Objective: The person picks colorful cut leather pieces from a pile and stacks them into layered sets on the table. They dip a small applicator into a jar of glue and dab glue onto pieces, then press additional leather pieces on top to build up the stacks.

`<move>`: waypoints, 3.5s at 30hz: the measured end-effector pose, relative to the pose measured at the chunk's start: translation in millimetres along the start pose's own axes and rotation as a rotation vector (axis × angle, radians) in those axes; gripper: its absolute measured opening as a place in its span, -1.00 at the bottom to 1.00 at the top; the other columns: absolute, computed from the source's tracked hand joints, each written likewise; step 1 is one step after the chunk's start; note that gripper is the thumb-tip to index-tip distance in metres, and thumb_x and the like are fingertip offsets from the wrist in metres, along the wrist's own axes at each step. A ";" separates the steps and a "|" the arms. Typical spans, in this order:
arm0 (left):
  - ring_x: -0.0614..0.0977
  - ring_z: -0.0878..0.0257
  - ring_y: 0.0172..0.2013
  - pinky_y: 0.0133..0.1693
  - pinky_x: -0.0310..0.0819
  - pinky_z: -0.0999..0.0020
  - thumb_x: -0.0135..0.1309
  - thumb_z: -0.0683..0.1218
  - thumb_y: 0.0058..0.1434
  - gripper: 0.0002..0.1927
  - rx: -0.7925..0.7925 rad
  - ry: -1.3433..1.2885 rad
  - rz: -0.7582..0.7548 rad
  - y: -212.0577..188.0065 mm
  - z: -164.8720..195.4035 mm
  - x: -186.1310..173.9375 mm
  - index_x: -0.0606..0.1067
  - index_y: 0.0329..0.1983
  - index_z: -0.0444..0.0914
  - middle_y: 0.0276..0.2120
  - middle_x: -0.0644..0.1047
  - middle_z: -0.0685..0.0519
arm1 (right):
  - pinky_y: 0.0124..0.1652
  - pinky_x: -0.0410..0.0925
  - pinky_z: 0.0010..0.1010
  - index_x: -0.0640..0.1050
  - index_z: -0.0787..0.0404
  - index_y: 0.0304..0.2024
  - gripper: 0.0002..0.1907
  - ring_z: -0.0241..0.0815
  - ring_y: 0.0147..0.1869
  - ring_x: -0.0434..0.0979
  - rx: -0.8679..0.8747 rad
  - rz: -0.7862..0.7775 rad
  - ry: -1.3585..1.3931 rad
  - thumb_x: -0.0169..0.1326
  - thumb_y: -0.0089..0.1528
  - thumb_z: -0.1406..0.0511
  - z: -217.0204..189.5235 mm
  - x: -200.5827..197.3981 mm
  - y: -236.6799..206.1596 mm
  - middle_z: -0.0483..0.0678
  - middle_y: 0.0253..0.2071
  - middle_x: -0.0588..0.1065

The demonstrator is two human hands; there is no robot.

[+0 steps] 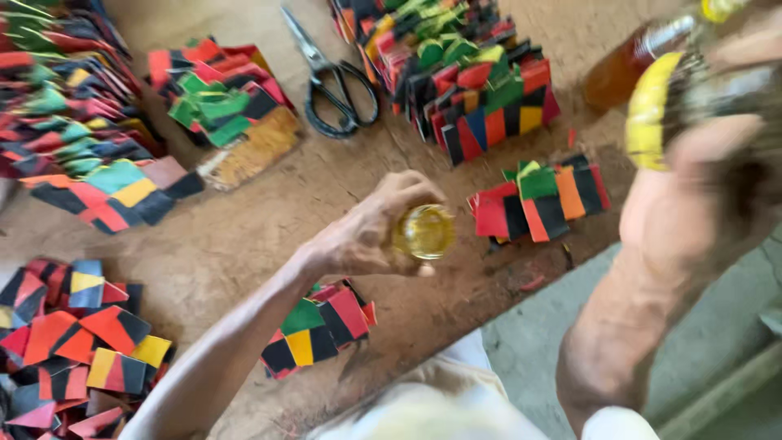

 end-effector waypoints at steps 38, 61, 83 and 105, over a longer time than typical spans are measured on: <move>0.11 -0.28 0.38 0.33 -0.08 -0.25 0.48 0.21 -0.28 0.21 -0.517 0.670 0.664 -179.4 62.3 50.6 0.17 0.43 -0.18 0.42 0.05 -0.27 | 0.43 0.11 -0.08 0.20 0.25 0.45 -0.14 0.22 0.53 0.17 -0.049 -0.917 -0.298 0.24 0.13 0.41 21.1 85.8 -87.6 0.19 0.43 0.24; 0.21 -0.33 0.39 0.33 0.20 -0.13 0.53 -0.06 -0.24 0.31 -0.422 0.553 0.873 -223.7 14.4 65.8 -0.05 0.49 -0.24 0.42 0.09 -0.36 | 0.30 0.27 -0.14 0.09 0.30 0.46 0.10 0.12 0.43 0.27 0.091 -0.840 -0.243 0.42 0.00 0.29 4.8 81.7 -112.8 0.22 0.39 0.24; 0.16 -0.24 0.41 0.37 0.11 -0.09 0.51 -0.04 -0.21 0.28 -0.467 0.428 0.814 -197.3 7.5 51.2 -0.01 0.51 -0.27 0.43 0.09 -0.31 | 0.28 0.31 -0.16 0.19 0.31 0.43 0.02 0.08 0.38 0.38 0.112 -0.776 -0.210 0.44 0.03 0.28 28.0 91.4 -135.1 0.18 0.37 0.32; 0.25 -0.22 0.41 0.38 0.19 -0.03 0.16 -0.29 0.06 -0.20 -0.525 0.609 0.734 -202.9 14.4 66.3 0.33 0.42 -0.01 0.46 0.12 -0.21 | 0.25 0.27 -0.09 0.18 0.26 0.43 -0.32 0.19 0.37 0.35 0.285 -1.113 -0.060 0.09 0.30 0.33 -11.3 107.7 -196.0 0.22 0.33 0.33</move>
Point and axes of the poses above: each hand's wrist, its own y-axis towards the middle knuckle, its own x-axis out of the palm, z = x × y, the point moved 5 cm from there along y, towards the middle knuckle
